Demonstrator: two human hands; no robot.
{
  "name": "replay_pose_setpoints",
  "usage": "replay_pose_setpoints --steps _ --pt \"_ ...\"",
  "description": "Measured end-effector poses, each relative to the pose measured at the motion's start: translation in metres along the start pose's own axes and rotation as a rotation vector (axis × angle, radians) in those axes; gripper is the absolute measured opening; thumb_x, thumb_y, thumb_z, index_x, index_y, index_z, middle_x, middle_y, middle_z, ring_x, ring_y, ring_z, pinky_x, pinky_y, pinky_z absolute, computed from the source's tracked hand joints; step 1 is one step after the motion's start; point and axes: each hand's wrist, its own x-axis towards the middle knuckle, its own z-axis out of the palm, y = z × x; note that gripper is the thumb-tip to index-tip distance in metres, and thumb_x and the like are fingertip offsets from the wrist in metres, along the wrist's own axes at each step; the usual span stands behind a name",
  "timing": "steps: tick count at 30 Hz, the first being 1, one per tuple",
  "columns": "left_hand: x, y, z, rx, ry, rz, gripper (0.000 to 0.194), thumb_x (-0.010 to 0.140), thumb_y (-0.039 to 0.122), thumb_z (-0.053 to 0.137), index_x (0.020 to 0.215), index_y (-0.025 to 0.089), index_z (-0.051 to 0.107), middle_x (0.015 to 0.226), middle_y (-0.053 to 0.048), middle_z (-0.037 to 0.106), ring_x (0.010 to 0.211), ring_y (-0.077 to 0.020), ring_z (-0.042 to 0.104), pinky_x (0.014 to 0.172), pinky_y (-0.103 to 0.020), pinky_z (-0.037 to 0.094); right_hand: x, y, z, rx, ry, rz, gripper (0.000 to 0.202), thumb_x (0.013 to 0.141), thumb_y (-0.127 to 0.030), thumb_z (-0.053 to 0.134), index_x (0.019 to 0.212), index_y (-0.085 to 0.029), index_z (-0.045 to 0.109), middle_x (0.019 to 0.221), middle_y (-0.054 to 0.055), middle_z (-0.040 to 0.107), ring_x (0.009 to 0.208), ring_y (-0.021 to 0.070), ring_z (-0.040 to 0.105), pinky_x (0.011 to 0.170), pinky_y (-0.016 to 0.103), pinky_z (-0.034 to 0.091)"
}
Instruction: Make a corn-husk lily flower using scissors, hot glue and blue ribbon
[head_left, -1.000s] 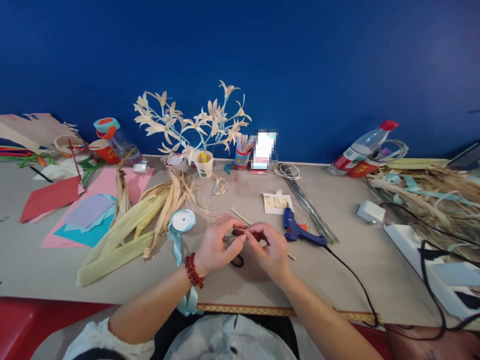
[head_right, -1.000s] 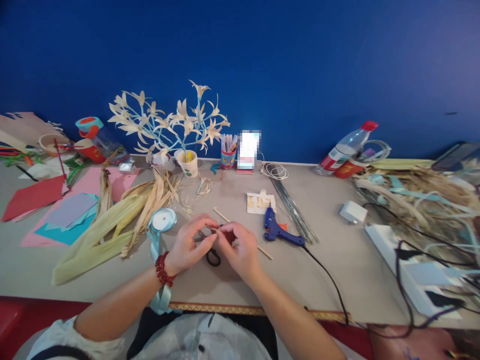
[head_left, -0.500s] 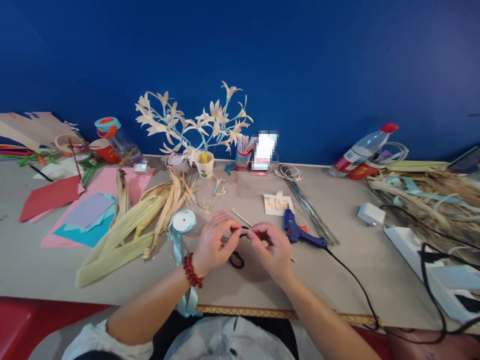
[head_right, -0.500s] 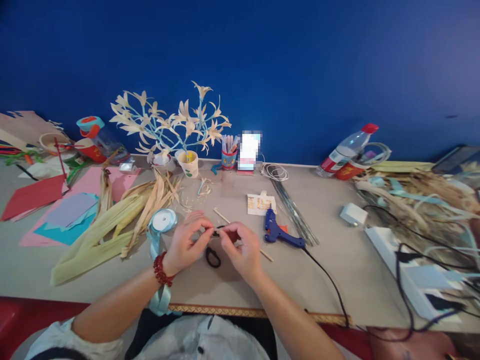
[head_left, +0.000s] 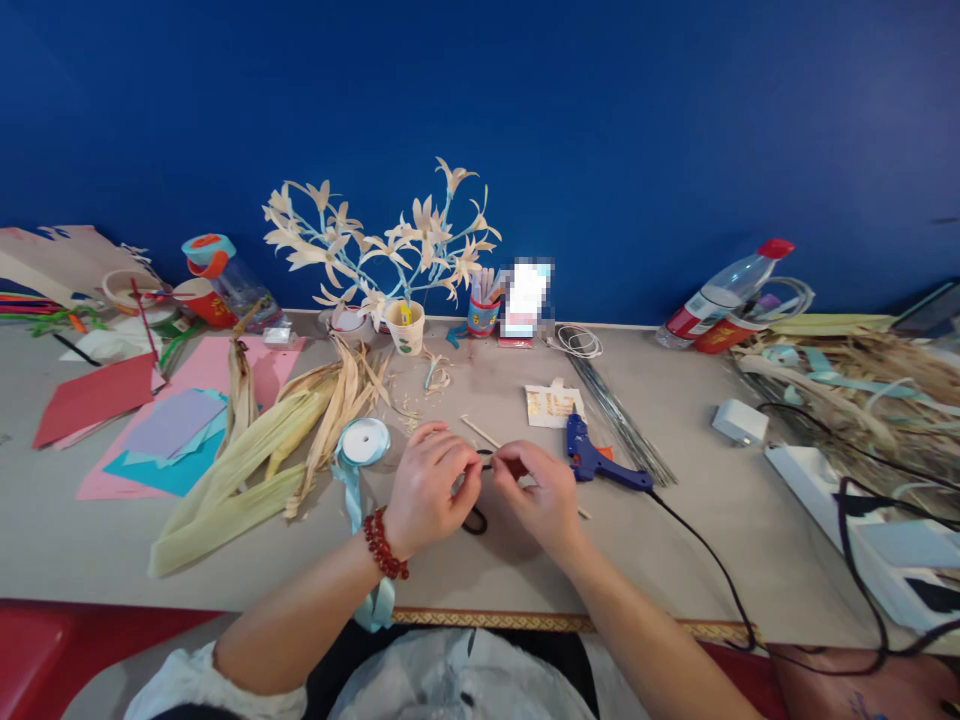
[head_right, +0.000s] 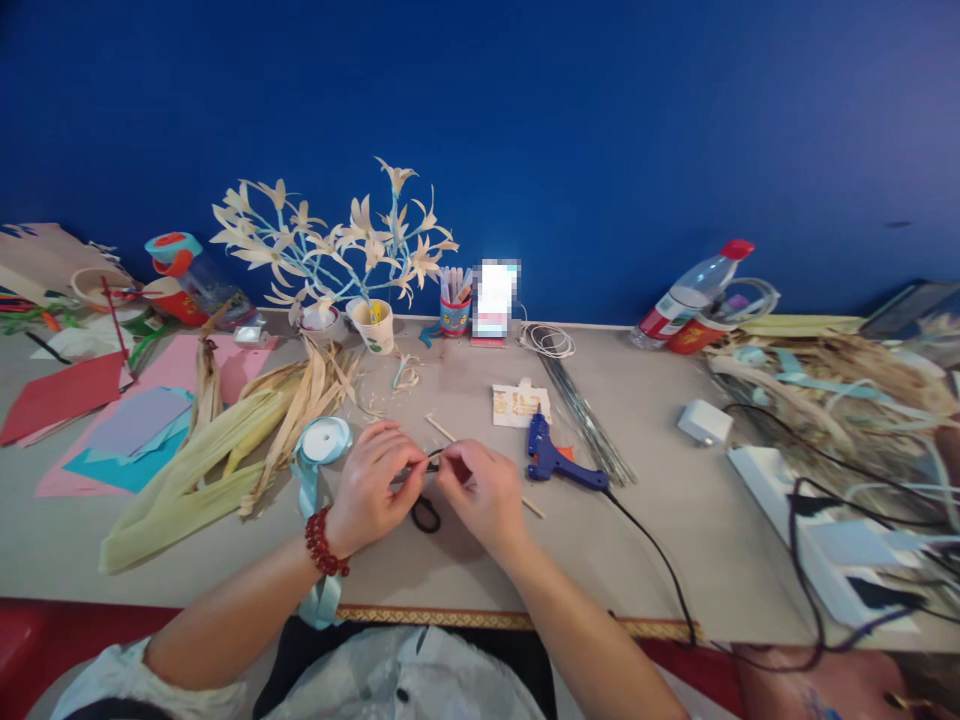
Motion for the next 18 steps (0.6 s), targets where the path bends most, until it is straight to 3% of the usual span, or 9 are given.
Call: replay_pose_setpoints --steps 4,8,13,18 --pt "0.0 -0.001 0.0 -0.008 0.036 -0.031 0.012 0.082 0.009 0.05 0.079 0.02 0.052 0.072 -0.001 0.06 0.073 -0.0167 0.056 0.094 -0.04 0.042 0.003 0.002 -0.01 -0.021 0.075 -0.014 0.01 0.083 -0.014 0.052 0.078 -0.021 0.058 0.069 0.0 0.061 0.062 0.0146 0.056 0.062 0.026 0.045" --pt "0.001 0.001 0.0 -0.009 0.008 -0.025 0.011 0.083 0.01 0.05 0.079 0.021 0.052 0.072 -0.001 0.06 0.073 -0.017 0.056 0.094 -0.04 0.042 0.004 -0.005 -0.01 0.035 -0.074 -0.103 0.011 0.085 -0.017 0.053 0.094 -0.02 0.059 0.085 0.004 0.065 0.073 0.0165 0.06 0.069 0.029 0.047" --pt "0.001 0.002 -0.001 0.009 -0.016 -0.02 0.012 0.082 0.011 0.05 0.076 0.02 0.052 0.071 0.0 0.06 0.072 -0.0163 0.055 0.094 -0.04 0.041 0.005 -0.004 0.0 -0.011 -0.049 -0.155 0.006 0.083 -0.015 0.056 0.081 -0.021 0.057 0.074 0.002 0.063 0.066 0.0151 0.059 0.062 0.026 0.045" --pt "0.001 0.0 -0.001 -0.003 0.017 -0.046 0.012 0.082 0.01 0.051 0.077 0.02 0.052 0.069 0.0 0.059 0.071 -0.0161 0.055 0.093 -0.039 0.042 0.007 0.004 -0.009 -0.042 0.051 -0.059 0.012 0.083 -0.013 0.053 0.075 -0.021 0.056 0.069 0.001 0.061 0.063 0.0151 0.057 0.063 0.027 0.045"
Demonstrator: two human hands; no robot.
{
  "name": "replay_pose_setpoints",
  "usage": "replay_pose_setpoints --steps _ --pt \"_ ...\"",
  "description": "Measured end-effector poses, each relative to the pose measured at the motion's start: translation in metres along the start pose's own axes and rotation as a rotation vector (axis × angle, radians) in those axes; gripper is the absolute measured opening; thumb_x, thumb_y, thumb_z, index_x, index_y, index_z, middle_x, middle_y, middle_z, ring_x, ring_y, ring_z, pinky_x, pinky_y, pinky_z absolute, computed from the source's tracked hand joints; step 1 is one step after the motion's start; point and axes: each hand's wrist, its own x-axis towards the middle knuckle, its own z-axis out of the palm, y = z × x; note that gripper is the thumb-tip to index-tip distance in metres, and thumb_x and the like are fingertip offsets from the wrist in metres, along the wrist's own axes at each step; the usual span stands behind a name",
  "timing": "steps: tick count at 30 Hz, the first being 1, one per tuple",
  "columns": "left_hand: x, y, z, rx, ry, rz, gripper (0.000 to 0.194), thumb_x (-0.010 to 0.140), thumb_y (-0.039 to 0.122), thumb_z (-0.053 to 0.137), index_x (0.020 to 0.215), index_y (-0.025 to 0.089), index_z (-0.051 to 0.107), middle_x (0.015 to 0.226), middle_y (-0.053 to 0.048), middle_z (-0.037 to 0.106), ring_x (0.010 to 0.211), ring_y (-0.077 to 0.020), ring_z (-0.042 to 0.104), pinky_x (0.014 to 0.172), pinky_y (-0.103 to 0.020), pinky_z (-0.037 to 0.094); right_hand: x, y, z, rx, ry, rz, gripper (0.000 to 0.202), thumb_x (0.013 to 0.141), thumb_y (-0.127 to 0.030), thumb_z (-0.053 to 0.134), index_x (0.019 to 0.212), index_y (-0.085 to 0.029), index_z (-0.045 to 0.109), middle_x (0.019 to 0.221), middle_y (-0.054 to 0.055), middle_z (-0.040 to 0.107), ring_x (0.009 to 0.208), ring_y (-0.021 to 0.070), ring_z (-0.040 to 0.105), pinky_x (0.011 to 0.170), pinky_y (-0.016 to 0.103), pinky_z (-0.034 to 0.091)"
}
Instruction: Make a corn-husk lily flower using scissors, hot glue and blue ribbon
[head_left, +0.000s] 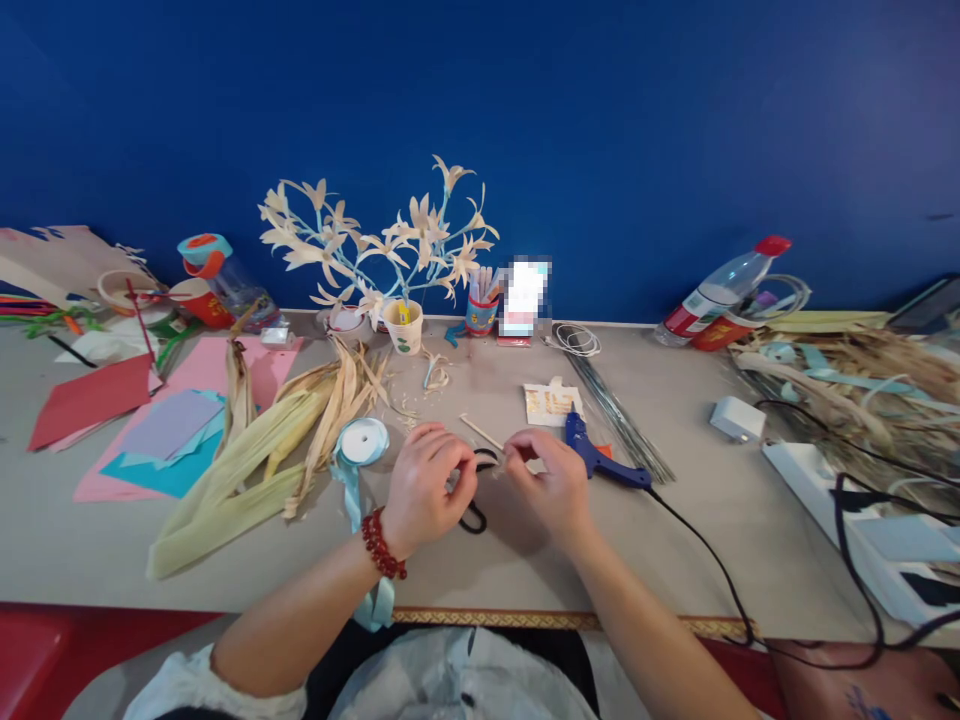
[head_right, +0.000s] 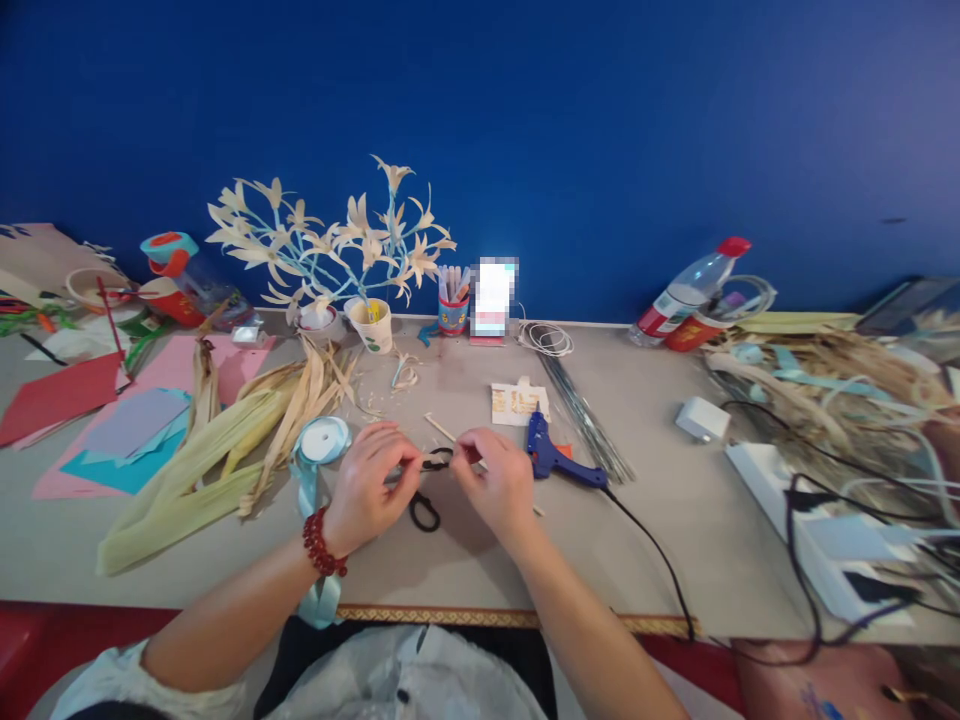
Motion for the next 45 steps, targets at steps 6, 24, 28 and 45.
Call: replay_pose_setpoints --steps 6,24,28,45 --pt "0.001 0.002 0.002 0.002 -0.014 -0.003 0.013 0.083 0.011 0.049 0.076 0.021 0.052 0.069 0.0 0.06 0.07 -0.017 0.055 0.093 -0.04 0.042 -0.002 -0.012 0.003 0.054 -0.152 -0.043 0.006 0.085 -0.018 0.054 0.089 -0.02 0.058 0.08 0.003 0.065 0.072 0.017 0.061 0.067 0.028 0.046" --pt "-0.002 -0.002 0.004 -0.006 0.034 -0.014 0.011 0.083 0.012 0.052 0.077 0.021 0.053 0.071 -0.002 0.061 0.075 -0.0188 0.057 0.089 -0.04 0.046 0.0 -0.008 0.007 -0.032 -0.107 -0.005 0.007 0.081 -0.017 0.056 0.075 -0.021 0.058 0.067 0.0 0.063 0.061 0.015 0.059 0.059 0.025 0.045" --pt "-0.003 -0.005 0.003 0.004 0.089 -0.041 0.009 0.084 0.013 0.053 0.079 0.021 0.054 0.074 -0.003 0.062 0.081 -0.0203 0.058 0.087 -0.039 0.047 0.001 -0.001 -0.001 -0.028 -0.019 0.047 0.009 0.081 -0.017 0.054 0.074 -0.02 0.058 0.067 0.0 0.063 0.062 0.015 0.059 0.062 0.026 0.046" --pt "-0.003 -0.004 0.004 -0.006 0.071 -0.042 0.009 0.083 0.013 0.053 0.078 0.021 0.053 0.074 -0.003 0.061 0.079 -0.0196 0.057 0.086 -0.039 0.047 -0.001 -0.007 -0.002 0.056 -0.179 0.026 0.012 0.08 -0.016 0.053 0.09 -0.02 0.058 0.078 0.002 0.065 0.067 0.0163 0.061 0.065 0.027 0.048"
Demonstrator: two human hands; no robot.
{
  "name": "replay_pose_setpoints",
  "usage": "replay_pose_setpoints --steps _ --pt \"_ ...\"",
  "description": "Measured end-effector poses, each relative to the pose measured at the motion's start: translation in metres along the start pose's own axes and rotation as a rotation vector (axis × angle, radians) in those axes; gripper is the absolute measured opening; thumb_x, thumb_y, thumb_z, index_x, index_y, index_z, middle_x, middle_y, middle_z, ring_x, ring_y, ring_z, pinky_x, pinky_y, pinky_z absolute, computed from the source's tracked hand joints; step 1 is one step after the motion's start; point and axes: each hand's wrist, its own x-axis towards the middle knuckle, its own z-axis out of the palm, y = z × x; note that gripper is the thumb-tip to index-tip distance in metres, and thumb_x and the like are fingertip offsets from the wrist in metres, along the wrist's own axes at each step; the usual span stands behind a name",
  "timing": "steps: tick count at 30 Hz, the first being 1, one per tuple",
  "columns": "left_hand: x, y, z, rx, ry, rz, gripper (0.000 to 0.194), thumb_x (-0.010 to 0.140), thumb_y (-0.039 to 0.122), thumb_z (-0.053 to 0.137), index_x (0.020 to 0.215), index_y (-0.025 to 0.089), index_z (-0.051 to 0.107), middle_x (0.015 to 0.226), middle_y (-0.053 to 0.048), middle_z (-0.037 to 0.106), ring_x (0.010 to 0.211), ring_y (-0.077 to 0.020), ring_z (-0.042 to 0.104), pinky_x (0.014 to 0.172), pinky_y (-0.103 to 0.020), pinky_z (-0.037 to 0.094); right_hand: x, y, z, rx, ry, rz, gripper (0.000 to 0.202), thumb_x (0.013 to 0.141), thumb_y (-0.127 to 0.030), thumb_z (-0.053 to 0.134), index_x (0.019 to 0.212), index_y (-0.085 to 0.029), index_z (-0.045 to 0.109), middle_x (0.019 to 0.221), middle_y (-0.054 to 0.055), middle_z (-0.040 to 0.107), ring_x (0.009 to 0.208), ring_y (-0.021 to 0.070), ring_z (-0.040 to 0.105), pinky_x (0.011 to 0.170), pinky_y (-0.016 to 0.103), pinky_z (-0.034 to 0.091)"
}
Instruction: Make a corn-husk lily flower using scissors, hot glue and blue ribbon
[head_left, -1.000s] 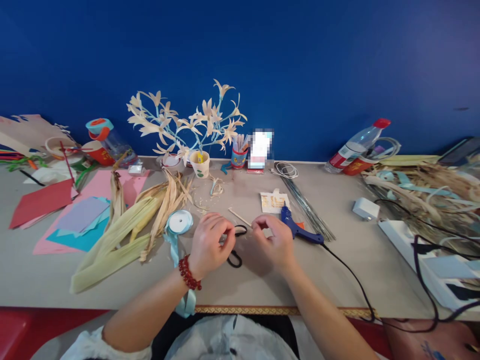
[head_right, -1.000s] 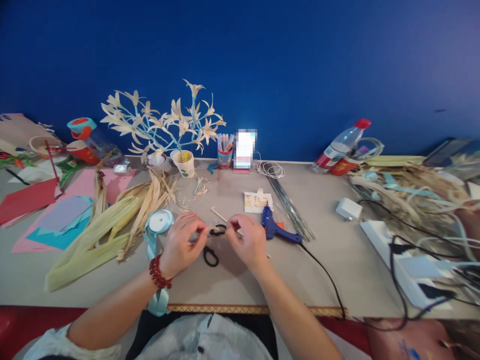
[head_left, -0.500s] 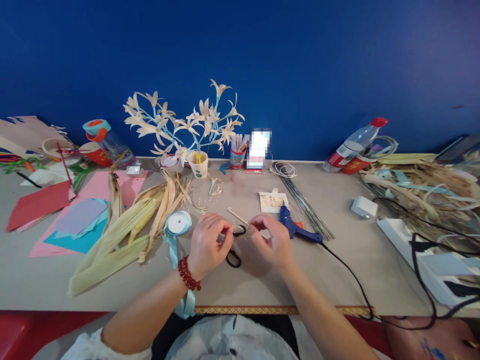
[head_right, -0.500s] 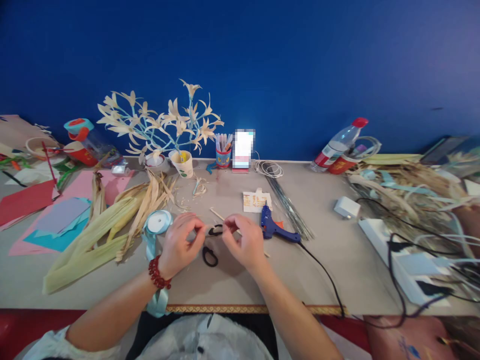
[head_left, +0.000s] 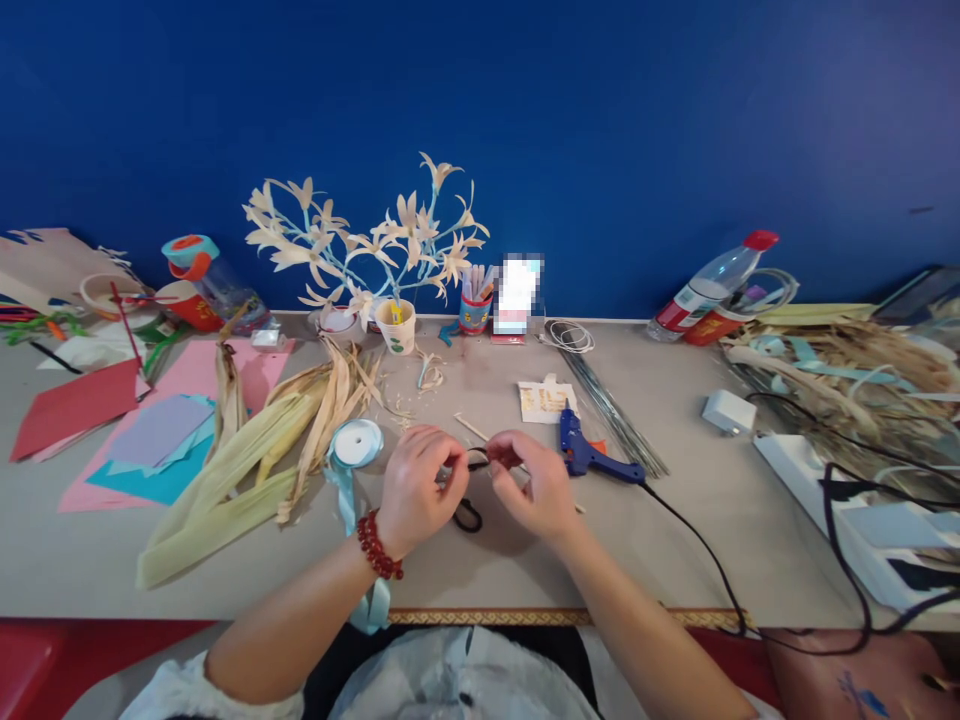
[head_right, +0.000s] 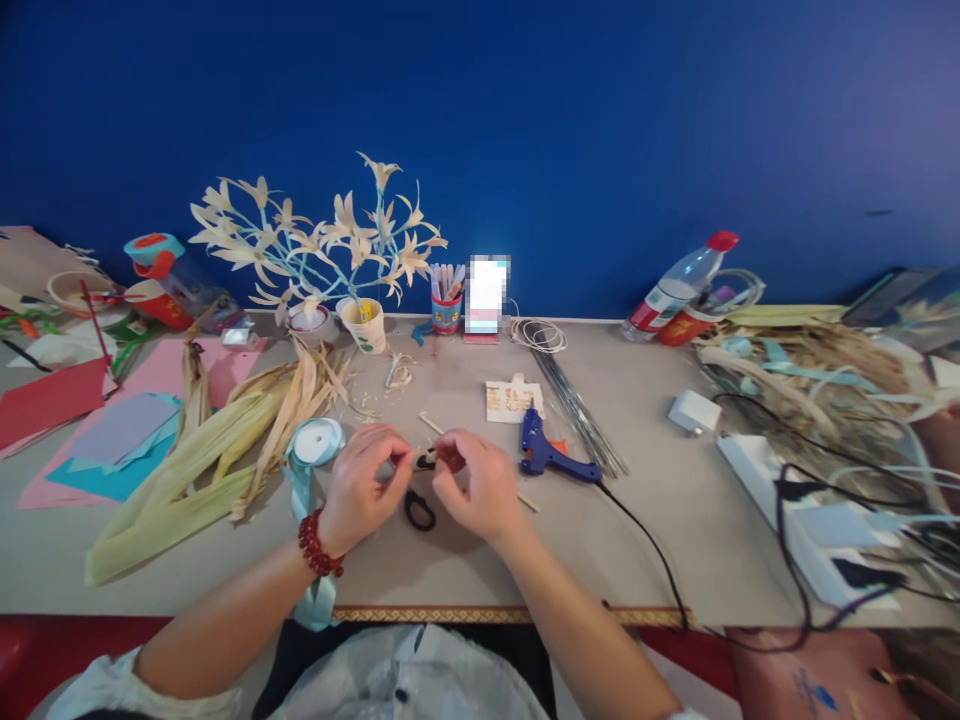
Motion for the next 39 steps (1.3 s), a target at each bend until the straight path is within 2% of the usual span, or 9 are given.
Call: replay_pose_setpoints --steps 2,5,11,18,22,27,33,37,39 --pt "0.0 0.001 0.001 0.003 -0.014 0.007 0.01 0.083 0.013 0.053 0.078 0.021 0.053 0.074 -0.003 0.061 0.077 -0.0195 0.057 0.086 -0.039 0.047 0.0 -0.006 0.003 -0.029 -0.031 -0.029 0.015 0.079 -0.018 0.055 0.094 -0.02 0.058 0.078 0.002 0.065 0.068 0.0164 0.061 0.065 0.027 0.047" --pt "-0.001 0.001 0.002 0.006 -0.017 0.008 0.01 0.083 0.014 0.052 0.078 0.022 0.053 0.074 -0.003 0.062 0.077 -0.02 0.058 0.086 -0.04 0.047 0.001 -0.009 0.01 -0.081 0.008 -0.022 0.004 0.082 -0.02 0.055 0.083 -0.021 0.058 0.068 0.0 0.063 0.06 0.0143 0.058 0.058 0.024 0.045" --pt "-0.001 -0.001 0.001 0.01 0.031 -0.004 0.009 0.084 0.014 0.053 0.079 0.022 0.053 0.075 -0.003 0.062 0.079 -0.0199 0.058 0.085 -0.039 0.047 0.001 0.005 0.002 -0.098 0.125 0.049 0.009 0.08 -0.017 0.053 0.073 -0.021 0.056 0.063 -0.001 0.06 0.056 0.0136 0.055 0.053 0.023 0.043" --pt "0.0 0.001 0.002 0.024 -0.011 0.015 0.01 0.083 0.013 0.053 0.077 0.021 0.053 0.074 -0.003 0.062 0.078 -0.02 0.058 0.085 -0.039 0.047 0.002 -0.009 0.006 -0.064 -0.015 -0.027 0.008 0.081 -0.021 0.056 0.09 -0.02 0.058 0.072 0.001 0.064 0.061 0.0142 0.059 0.059 0.024 0.045" --pt "0.0 0.001 0.003 0.029 -0.018 0.03 0.011 0.082 0.012 0.053 0.077 0.021 0.054 0.072 -0.003 0.062 0.077 -0.0198 0.058 0.085 -0.039 0.047 0.003 -0.005 0.008 -0.114 0.04 -0.025 0.007 0.083 -0.018 0.053 0.077 -0.021 0.057 0.065 -0.001 0.06 0.056 0.0126 0.055 0.052 0.022 0.04" --pt "0.0 -0.001 0.0 0.032 0.011 0.002 0.01 0.083 0.013 0.054 0.077 0.021 0.054 0.073 -0.003 0.062 0.079 -0.0201 0.059 0.084 -0.038 0.047 0.001 0.008 -0.004 -0.158 0.168 0.01 0.01 0.081 -0.015 0.053 0.074 -0.021 0.056 0.064 0.0 0.059 0.057 0.0137 0.054 0.056 0.025 0.041" --pt "-0.001 -0.002 0.001 0.024 0.025 0.011 0.009 0.083 0.013 0.053 0.079 0.021 0.055 0.075 -0.003 0.063 0.08 -0.0202 0.06 0.087 -0.039 0.047 -0.001 -0.004 -0.001 -0.038 0.034 -0.072 0.012 0.084 -0.024 0.058 0.095 -0.02 0.056 0.078 0.002 0.064 0.065 0.0154 0.059 0.064 0.027 0.045" --pt "-0.002 0.0 0.0 -0.016 -0.005 0.001 0.008 0.083 0.014 0.052 0.082 0.021 0.056 0.078 -0.004 0.064 0.083 -0.021 0.06 0.085 -0.039 0.047 -0.001 -0.008 0.007 -0.095 0.078 -0.123 0.001 0.086 -0.019 0.056 0.086 -0.02 0.056 0.072 0.001 0.063 0.062 0.0139 0.058 0.06 0.025 0.043" --pt "-0.001 0.002 -0.001 -0.044 -0.041 -0.011 0.01 0.082 0.015 0.053 0.09 0.02 0.057 0.085 -0.006 0.064 0.085 -0.0214 0.059 0.083 -0.038 0.047 -0.001 -0.007 0.009 -0.121 0.1 -0.138 0.004 0.086 -0.017 0.055 0.084 -0.02 0.056 0.071 0.001 0.062 0.06 0.0136 0.057 0.058 0.024 0.042"
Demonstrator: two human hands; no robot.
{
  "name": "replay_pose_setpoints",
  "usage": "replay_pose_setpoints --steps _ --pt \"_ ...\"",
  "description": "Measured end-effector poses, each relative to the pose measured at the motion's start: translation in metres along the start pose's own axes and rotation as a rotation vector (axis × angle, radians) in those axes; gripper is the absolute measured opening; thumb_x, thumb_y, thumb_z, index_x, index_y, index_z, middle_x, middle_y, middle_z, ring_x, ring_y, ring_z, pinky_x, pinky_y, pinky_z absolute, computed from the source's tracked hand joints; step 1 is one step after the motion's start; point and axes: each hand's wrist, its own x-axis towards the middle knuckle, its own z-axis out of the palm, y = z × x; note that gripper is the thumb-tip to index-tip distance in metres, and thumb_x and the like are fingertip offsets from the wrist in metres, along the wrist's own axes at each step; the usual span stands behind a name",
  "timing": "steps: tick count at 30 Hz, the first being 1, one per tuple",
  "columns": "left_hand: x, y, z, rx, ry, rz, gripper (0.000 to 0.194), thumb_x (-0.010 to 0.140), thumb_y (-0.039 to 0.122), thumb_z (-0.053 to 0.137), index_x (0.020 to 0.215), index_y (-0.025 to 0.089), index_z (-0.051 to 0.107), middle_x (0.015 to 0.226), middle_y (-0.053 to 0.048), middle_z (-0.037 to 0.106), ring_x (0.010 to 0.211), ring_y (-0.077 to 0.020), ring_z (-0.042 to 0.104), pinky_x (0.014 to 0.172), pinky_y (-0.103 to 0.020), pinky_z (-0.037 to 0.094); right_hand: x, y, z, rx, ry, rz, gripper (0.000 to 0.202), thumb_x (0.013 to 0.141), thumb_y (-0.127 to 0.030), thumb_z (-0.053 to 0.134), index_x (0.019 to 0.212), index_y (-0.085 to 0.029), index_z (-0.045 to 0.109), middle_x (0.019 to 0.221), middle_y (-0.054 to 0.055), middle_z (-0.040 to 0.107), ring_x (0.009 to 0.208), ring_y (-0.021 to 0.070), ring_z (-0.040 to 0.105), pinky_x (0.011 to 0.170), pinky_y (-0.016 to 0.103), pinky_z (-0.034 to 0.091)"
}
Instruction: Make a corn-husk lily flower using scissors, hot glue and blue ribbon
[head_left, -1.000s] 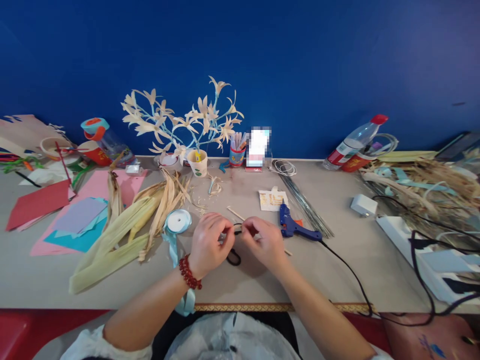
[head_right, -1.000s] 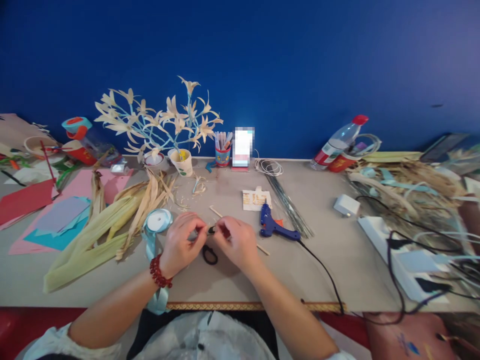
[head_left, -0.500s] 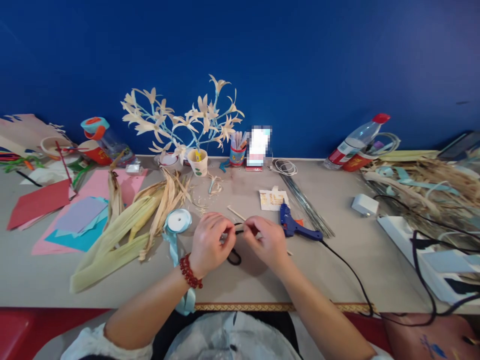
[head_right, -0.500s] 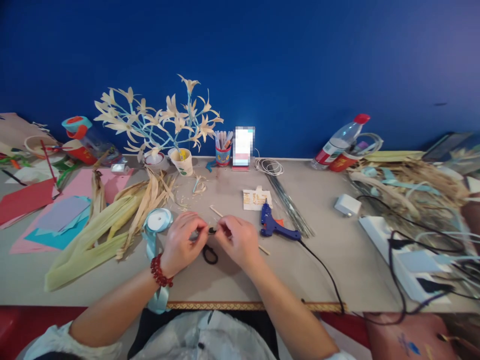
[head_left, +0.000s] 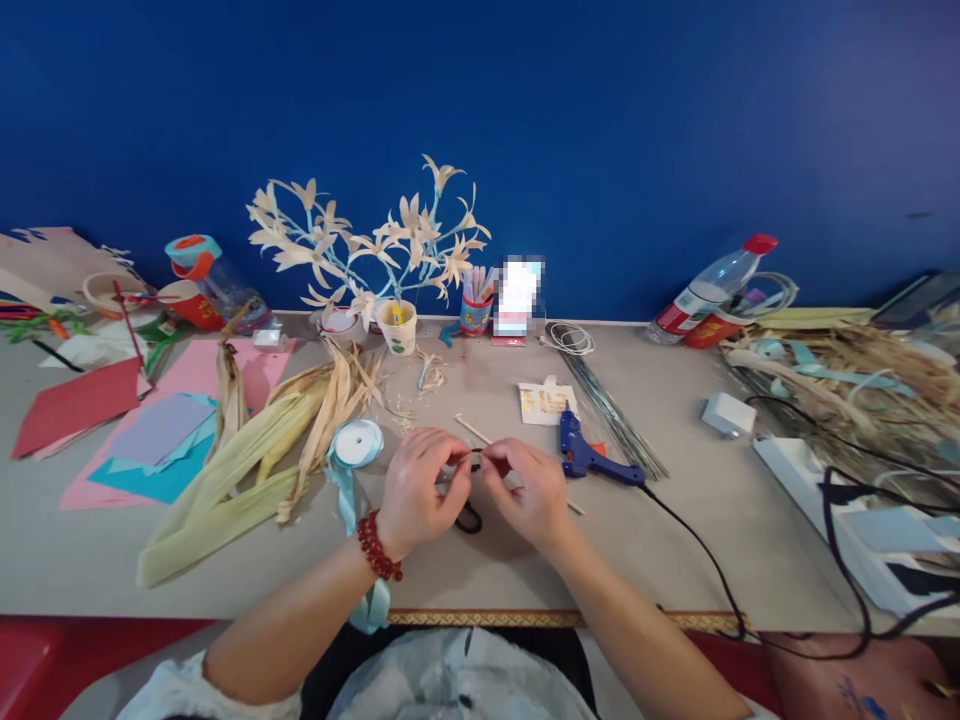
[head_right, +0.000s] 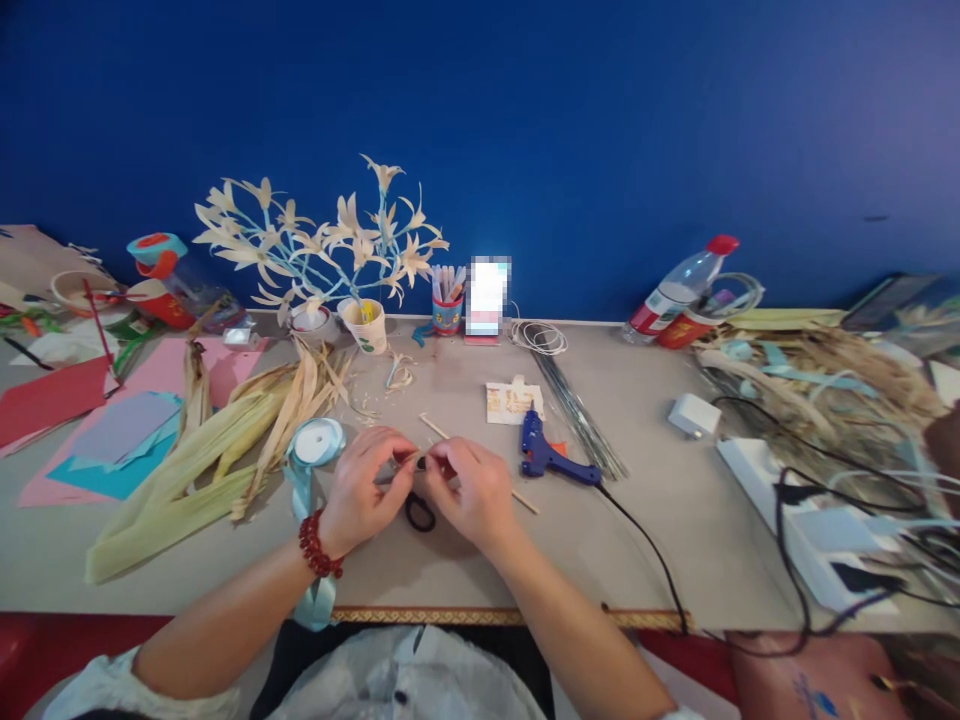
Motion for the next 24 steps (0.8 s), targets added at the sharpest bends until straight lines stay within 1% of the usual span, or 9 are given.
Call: replay_pose_setpoints --steps 3,6,8,12,15,17,19,22,24 --pt "0.002 0.003 0.0 -0.011 -0.037 0.013 0.014 0.081 0.016 0.054 0.095 0.018 0.056 0.088 -0.007 0.064 0.087 -0.0214 0.058 0.084 -0.038 0.047 -0.001 0.0 0.0 -0.029 -0.006 -0.034 0.003 0.085 -0.017 0.056 0.085 -0.019 0.056 0.071 0.002 0.063 0.061 0.0144 0.056 0.058 0.025 0.042" --pt "0.003 0.003 0.002 0.021 -0.041 0.056 0.006 0.082 0.014 0.052 0.083 0.019 0.055 0.077 -0.003 0.063 0.079 -0.019 0.057 0.091 -0.04 0.044 -0.002 -0.001 0.0 -0.057 -0.022 -0.09 0.004 0.085 -0.015 0.056 0.084 -0.019 0.056 0.071 0.002 0.063 0.062 0.0149 0.056 0.059 0.025 0.042" --pt "0.004 0.001 0.002 0.043 -0.037 0.071 0.009 0.081 0.012 0.052 0.077 0.02 0.054 0.072 -0.002 0.061 0.075 -0.0179 0.056 0.093 -0.04 0.043 -0.002 -0.001 -0.001 -0.07 -0.025 -0.123 0.006 0.084 -0.014 0.056 0.082 -0.02 0.055 0.07 0.002 0.062 0.062 0.0147 0.055 0.06 0.025 0.041" --pt "0.004 -0.007 -0.002 0.081 0.028 0.042 0.012 0.079 0.011 0.052 0.072 0.02 0.051 0.069 -0.002 0.058 0.073 -0.0186 0.055 0.087 -0.039 0.045 -0.003 0.003 -0.003 -0.08 0.041 -0.116 0.008 0.083 -0.013 0.055 0.081 -0.02 0.054 0.068 0.002 0.06 0.06 0.0142 0.054 0.059 0.025 0.041" --pt "0.005 -0.008 -0.008 0.065 0.084 -0.003 0.008 0.08 0.013 0.051 0.076 0.02 0.053 0.073 -0.004 0.059 0.076 -0.0201 0.056 0.082 -0.038 0.047 -0.003 0.004 -0.003 -0.072 0.075 -0.09 0.008 0.083 -0.012 0.055 0.08 -0.02 0.054 0.066 0.001 0.059 0.058 0.0136 0.052 0.057 0.025 0.041" --pt "0.005 -0.005 -0.008 0.031 0.059 0.01 0.006 0.08 0.016 0.052 0.085 0.019 0.056 0.08 -0.006 0.062 0.081 -0.0212 0.057 0.084 -0.04 0.046 -0.002 0.002 -0.001 -0.066 0.063 -0.102 0.008 0.083 -0.012 0.056 0.08 -0.02 0.054 0.066 0.0 0.059 0.057 0.0134 0.052 0.056 0.024 0.04" --pt "0.006 0.0 -0.006 0.017 0.007 0.053 0.009 0.08 0.017 0.053 0.088 0.019 0.057 0.082 -0.005 0.064 0.083 -0.0211 0.058 0.09 -0.042 0.044 -0.002 0.001 0.001 -0.061 0.047 -0.121 0.007 0.083 -0.013 0.057 0.081 -0.02 0.055 0.066 0.001 0.06 0.058 0.0136 0.053 0.057 0.025 0.041" --pt "0.007 0.002 -0.002 0.047 -0.039 0.085 0.007 0.079 0.014 0.052 0.077 0.021 0.055 0.073 -0.002 0.062 0.075 -0.0187 0.057 0.094 -0.041 0.043 -0.004 0.001 0.003 -0.063 0.041 -0.13 0.008 0.083 -0.013 0.058 0.082 -0.02 0.055 0.068 0.001 0.061 0.059 0.0137 0.054 0.057 0.025 0.041" --pt "0.007 -0.001 -0.001 0.083 -0.027 0.081 0.01 0.078 0.012 0.052 0.073 0.021 0.052 0.069 -0.001 0.06 0.072 -0.0179 0.055 0.092 -0.04 0.043 -0.005 0.002 0.002 -0.063 0.062 -0.121 0.008 0.083 -0.013 0.058 0.081 -0.02 0.054 0.067 0.001 0.06 0.058 0.0134 0.053 0.057 0.024 0.041"
